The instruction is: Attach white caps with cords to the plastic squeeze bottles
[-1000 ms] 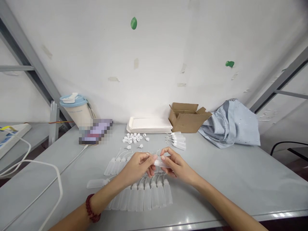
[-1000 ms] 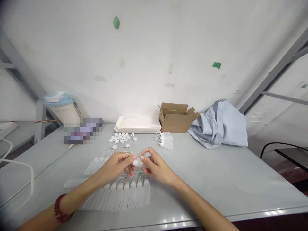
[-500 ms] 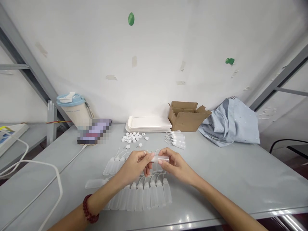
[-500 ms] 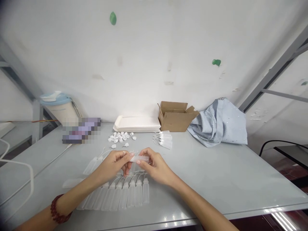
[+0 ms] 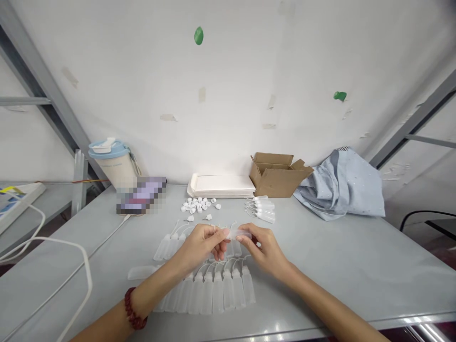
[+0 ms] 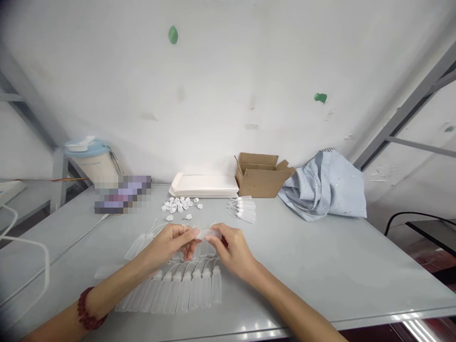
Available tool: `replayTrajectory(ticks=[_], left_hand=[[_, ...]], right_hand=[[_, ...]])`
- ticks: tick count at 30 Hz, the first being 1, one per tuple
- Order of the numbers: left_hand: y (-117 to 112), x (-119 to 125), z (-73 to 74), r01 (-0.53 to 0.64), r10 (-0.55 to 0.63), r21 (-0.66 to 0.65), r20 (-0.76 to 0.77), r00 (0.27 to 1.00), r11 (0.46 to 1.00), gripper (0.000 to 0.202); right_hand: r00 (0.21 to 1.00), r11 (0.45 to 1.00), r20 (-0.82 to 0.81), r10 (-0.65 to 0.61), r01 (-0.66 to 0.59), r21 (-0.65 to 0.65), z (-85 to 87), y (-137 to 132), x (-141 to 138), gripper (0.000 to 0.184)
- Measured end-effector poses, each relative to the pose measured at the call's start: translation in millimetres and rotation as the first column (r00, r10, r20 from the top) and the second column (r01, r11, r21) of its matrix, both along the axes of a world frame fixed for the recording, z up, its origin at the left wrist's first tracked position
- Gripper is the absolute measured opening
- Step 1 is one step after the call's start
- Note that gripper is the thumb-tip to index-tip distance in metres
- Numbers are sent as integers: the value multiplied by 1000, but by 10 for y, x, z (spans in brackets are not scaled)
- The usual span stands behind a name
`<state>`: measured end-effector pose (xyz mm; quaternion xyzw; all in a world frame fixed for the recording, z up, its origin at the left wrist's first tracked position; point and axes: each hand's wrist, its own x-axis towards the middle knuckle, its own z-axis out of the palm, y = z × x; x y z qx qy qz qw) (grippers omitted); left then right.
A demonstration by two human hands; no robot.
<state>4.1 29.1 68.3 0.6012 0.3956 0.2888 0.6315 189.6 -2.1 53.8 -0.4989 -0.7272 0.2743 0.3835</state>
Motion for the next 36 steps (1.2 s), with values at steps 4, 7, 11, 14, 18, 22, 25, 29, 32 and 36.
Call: replayTrajectory(ticks=[4, 7, 11, 14, 18, 22, 25, 29, 32, 36], left_hand=[[-33, 10, 15, 19, -16, 154, -24, 1000, 988, 28], [-53, 13, 27, -6, 20, 225, -60, 998, 974, 22], [-52, 15, 30, 3, 4, 214, -31, 1000, 977, 24], [-42, 22, 35, 18, -22, 120, 32, 999, 993, 30], [-35, 27, 29, 29, -29, 1, 45, 999, 1000, 41], [-25, 14, 14, 34, -33, -9, 79, 996, 999, 36], [-21, 2, 12, 38, -40, 23, 61, 997, 999, 35], [-42, -1, 21, 52, -36, 228, -72, 997, 972, 33], [-82, -3, 34, 56, 14, 435, -156, 988, 899, 31], [-121, -6, 61, 37, 57, 502, -170, 984, 864, 28]], right_hand=[[997, 994, -73, -17, 9, -110, 14, 13, 3, 39], [982, 976, -188, -27, -15, -219, 19, 26, -2, 44], [962, 961, -271, -37, -40, -273, 12, 34, -11, 44], [966, 971, -257, -35, -28, -237, 9, 32, -10, 42], [989, 990, -148, -24, 3, -144, 14, 24, -1, 39], [997, 996, -80, -8, 1, -90, 9, 10, -1, 38], [998, 993, -69, -11, 2, -119, 4, 11, -4, 40], [990, 969, -141, 12, -46, -242, 13, 42, 14, 45], [954, 918, -291, 75, -180, -353, 33, 68, 43, 47], [893, 857, -444, 74, -284, -430, 61, 69, 47, 45]])
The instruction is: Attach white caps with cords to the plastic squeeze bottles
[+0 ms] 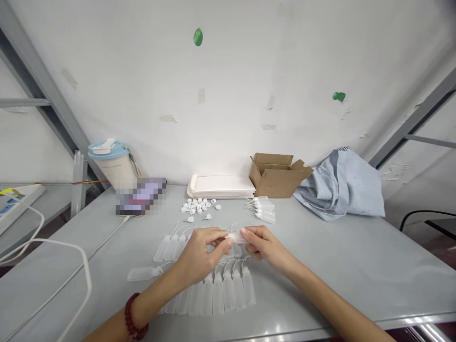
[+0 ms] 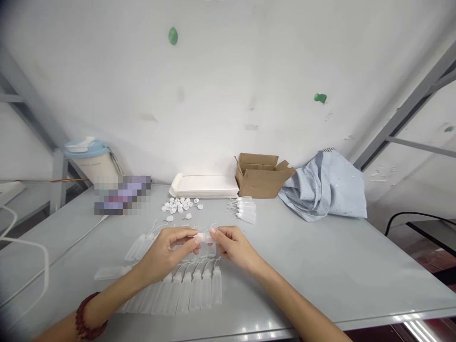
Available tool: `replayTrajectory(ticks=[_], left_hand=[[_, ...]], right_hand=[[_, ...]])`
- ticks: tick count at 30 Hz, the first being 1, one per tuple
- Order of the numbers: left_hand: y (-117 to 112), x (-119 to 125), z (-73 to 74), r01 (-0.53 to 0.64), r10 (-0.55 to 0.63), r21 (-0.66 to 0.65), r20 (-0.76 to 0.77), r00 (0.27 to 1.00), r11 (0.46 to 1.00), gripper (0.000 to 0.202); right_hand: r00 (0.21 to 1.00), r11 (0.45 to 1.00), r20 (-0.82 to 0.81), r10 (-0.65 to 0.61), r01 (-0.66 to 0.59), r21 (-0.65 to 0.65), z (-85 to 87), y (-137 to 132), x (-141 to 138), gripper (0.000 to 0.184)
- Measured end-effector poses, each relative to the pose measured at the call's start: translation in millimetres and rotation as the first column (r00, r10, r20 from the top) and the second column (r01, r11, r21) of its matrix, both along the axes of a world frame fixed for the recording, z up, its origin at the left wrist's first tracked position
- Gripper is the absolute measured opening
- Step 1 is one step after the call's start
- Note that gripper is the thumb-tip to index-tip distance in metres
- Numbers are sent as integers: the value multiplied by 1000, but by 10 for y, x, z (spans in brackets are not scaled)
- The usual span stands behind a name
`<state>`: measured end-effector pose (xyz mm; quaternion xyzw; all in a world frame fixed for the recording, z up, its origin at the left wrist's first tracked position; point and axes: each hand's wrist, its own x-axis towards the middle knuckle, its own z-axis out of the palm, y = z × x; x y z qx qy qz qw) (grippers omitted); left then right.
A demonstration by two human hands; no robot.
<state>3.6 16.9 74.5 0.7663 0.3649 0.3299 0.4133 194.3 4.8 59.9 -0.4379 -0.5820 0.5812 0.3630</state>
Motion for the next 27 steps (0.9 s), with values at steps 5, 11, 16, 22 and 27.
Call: replayTrajectory(ticks=[5, 11, 16, 22, 27], left_hand=[[42, 12, 9, 37, -12, -286, 88, 996, 958, 34], [86, 11, 13, 123, -17, -535, 199, 980, 836, 39], [83, -7, 26, 150, -33, -536, 221, 975, 831, 38], [81, -11, -17, 146, -99, -360, 145, 984, 921, 40], [57, -9, -50, 100, -97, -144, 22, 995, 985, 35]], right_hand=[[992, 988, 111, -63, 46, 147, 10, -47, -44, 41], [924, 817, 293, -246, 35, 576, -28, -79, -53, 26], [876, 620, 325, -358, -37, 784, -89, -73, -28, 19], [912, 723, 291, -288, 7, 691, -59, -113, -50, 22], [953, 907, 228, -201, 92, 411, -37, -101, -56, 34]])
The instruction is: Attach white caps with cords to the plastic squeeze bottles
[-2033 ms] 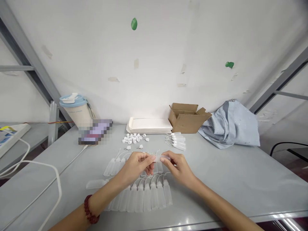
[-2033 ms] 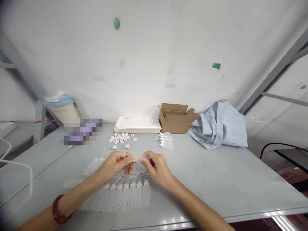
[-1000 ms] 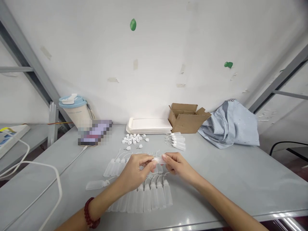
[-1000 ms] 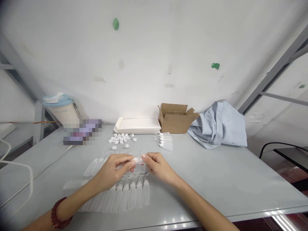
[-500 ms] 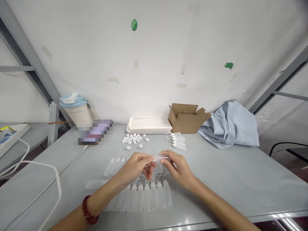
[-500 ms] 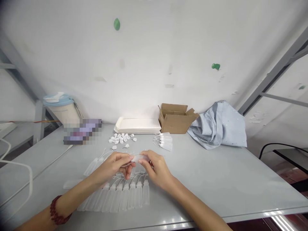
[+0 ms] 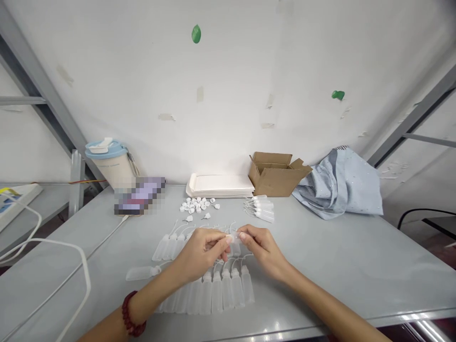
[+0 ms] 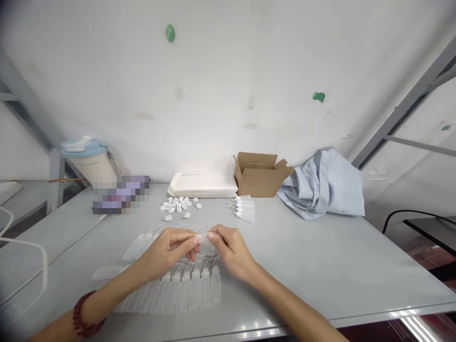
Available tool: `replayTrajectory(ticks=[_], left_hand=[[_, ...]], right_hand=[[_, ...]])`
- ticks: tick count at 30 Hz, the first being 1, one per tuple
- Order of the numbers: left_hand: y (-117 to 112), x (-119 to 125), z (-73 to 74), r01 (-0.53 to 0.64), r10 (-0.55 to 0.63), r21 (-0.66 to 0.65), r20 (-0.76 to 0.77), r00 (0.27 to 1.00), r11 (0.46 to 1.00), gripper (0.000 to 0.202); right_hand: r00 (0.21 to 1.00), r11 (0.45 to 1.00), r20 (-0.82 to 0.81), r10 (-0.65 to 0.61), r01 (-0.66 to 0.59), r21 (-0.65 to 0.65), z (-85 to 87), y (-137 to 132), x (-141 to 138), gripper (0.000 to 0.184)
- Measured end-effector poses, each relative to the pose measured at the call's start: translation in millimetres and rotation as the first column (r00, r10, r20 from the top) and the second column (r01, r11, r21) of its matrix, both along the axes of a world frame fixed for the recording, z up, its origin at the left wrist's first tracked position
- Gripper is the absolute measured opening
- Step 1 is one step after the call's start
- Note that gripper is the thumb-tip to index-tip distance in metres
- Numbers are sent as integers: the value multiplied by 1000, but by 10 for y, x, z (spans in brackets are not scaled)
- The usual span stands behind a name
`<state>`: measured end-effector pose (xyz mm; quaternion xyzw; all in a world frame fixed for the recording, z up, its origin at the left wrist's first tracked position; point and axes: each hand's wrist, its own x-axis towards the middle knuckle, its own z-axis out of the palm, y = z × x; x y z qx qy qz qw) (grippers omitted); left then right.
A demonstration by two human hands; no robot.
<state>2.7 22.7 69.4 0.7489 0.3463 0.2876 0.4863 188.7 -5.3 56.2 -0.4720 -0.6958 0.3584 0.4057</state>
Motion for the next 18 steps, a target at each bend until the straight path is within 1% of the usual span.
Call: replayTrajectory(ticks=[4, 8, 10, 11, 12, 13, 14, 15, 16, 17, 18], left_hand=[[-34, -2, 4, 11, 1, 170, -71, 997, 985, 35], [-61, 5, 19, 24, 14, 288, -130, 991, 957, 34], [-69, 15, 19, 16, 29, 320, -134, 991, 947, 34], [-70, 21, 18, 3, 38, 308, -127, 991, 951, 33], [-68, 27, 15, -17, 49, 266, -112, 993, 964, 32], [-64, 31, 13, -40, 59, 194, -92, 994, 980, 31], [-56, 34, 11, -58, 65, 102, -68, 996, 993, 29], [-45, 35, 10, -69, 69, 4, -39, 997, 998, 29], [-32, 34, 10, -72, 72, -90, -6, 997, 993, 29], [-19, 32, 11, -68, 74, -172, 28, 997, 983, 31], [-6, 28, 14, -60, 77, -240, 63, 995, 969, 34]], right_hand=[[987, 977, -156, 28, -60, -204, -9, 37, 15, 42], [957, 917, -285, 45, -153, -369, 16, 67, 28, 46], [944, 888, -327, 42, -185, -422, 39, 72, 20, 46], [940, 876, -340, 33, -191, -443, 48, 71, 10, 46], [938, 870, -346, 19, -186, -456, 54, 67, -3, 46], [941, 876, -337, 4, -166, -454, 55, 60, -17, 46], [951, 894, -310, -8, -132, -429, 52, 52, -31, 46], [963, 923, -268, -21, -84, -376, 45, 44, -42, 45], [977, 956, -210, -33, -31, -293, 35, 35, -48, 43], [989, 984, -140, -42, 16, -180, 22, 28, -48, 39], [997, 998, -64, -49, 46, -47, 7, 22, -43, 34]])
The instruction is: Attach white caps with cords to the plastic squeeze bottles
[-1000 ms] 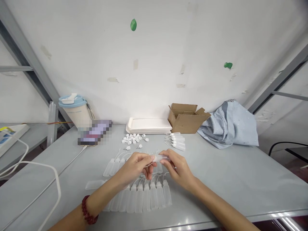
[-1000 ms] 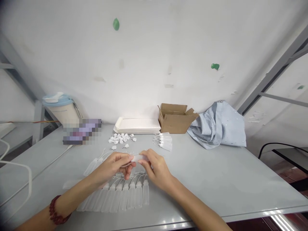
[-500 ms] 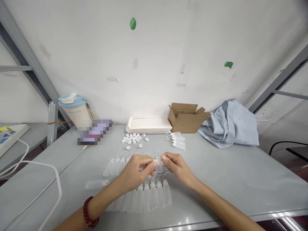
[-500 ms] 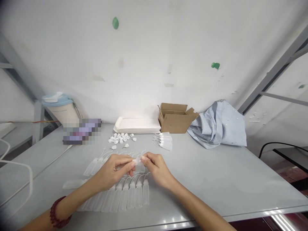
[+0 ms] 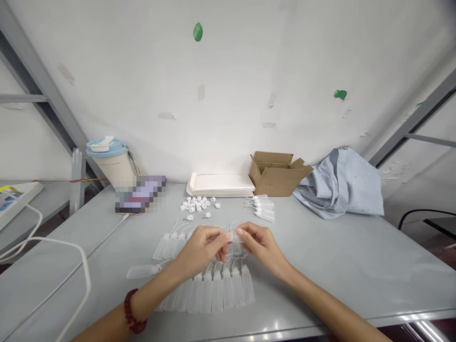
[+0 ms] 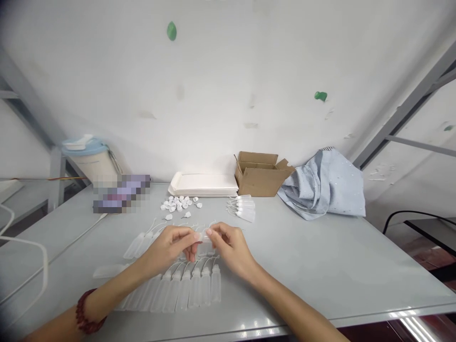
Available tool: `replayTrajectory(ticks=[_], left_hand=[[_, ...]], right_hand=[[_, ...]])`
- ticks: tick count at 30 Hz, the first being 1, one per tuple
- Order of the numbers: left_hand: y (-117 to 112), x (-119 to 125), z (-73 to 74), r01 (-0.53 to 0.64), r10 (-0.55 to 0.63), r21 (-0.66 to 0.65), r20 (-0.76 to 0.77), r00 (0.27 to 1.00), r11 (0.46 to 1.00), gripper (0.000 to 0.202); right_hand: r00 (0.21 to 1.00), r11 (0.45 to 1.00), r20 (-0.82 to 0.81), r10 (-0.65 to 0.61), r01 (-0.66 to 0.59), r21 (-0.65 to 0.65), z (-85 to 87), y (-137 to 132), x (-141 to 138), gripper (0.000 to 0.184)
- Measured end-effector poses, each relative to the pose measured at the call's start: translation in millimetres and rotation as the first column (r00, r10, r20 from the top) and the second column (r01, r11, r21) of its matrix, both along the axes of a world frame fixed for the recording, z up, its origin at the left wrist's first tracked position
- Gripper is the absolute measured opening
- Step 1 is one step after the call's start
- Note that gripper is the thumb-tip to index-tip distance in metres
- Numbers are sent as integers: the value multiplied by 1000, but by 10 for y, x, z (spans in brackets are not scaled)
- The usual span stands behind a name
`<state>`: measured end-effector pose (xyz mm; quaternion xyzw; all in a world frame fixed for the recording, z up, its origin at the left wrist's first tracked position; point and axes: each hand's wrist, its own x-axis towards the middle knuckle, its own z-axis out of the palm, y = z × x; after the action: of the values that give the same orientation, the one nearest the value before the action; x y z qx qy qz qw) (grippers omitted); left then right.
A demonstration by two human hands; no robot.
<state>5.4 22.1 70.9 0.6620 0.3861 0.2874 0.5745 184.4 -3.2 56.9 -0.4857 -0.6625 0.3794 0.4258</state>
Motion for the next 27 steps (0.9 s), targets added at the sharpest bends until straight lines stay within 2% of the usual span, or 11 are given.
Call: replayTrajectory(ticks=[1, 3, 5, 6, 8, 11, 16, 20, 22, 24, 27], left_hand=[[11, -4, 5, 1, 1, -57, 37, 999, 998, 36], [26, -13, 20, 8, 7, -161, 94, 996, 987, 37], [29, -20, 37, 19, 12, -239, 128, 992, 971, 34], [28, -23, 45, 23, 14, -265, 137, 990, 964, 33], [25, -28, 57, 27, 18, -294, 149, 989, 955, 33], [23, -32, 64, 38, 14, -301, 166, 986, 953, 35], [7, -11, 44, 42, 5, -270, 172, 985, 962, 36], [11, 7, 29, -4, 37, -256, 122, 992, 967, 35], [47, -17, 35, -47, 67, -203, 96, 993, 978, 35], [116, -69, 42, -122, 128, -98, 53, 990, 988, 36], [256, -172, 17, -264, 284, 153, -133, 949, 952, 32]], right_hand=[[997, 990, 79, -18, 7, 138, -15, -4, 9, 28], [976, 925, 208, -59, -25, 380, -44, -9, 32, 22], [957, 853, 273, -93, -65, 517, -63, -11, 47, 20], [954, 839, 283, -100, -72, 540, -68, -12, 49, 20], [957, 846, 272, -96, -65, 529, -68, -17, 43, 19], [973, 896, 219, -79, -27, 444, -49, -28, 32, 21], [992, 979, 116, -43, 18, 205, 1, -40, 23, 31], [1000, 999, 9, -18, 18, 37, 10, -20, 17, 37], [999, 999, -31, -35, 35, 8, 8, 15, 49, 36], [992, 993, -65, -111, 113, 25, 13, 76, 121, 34], [955, 955, -109, -277, 286, 78, 30, 210, 285, 34]])
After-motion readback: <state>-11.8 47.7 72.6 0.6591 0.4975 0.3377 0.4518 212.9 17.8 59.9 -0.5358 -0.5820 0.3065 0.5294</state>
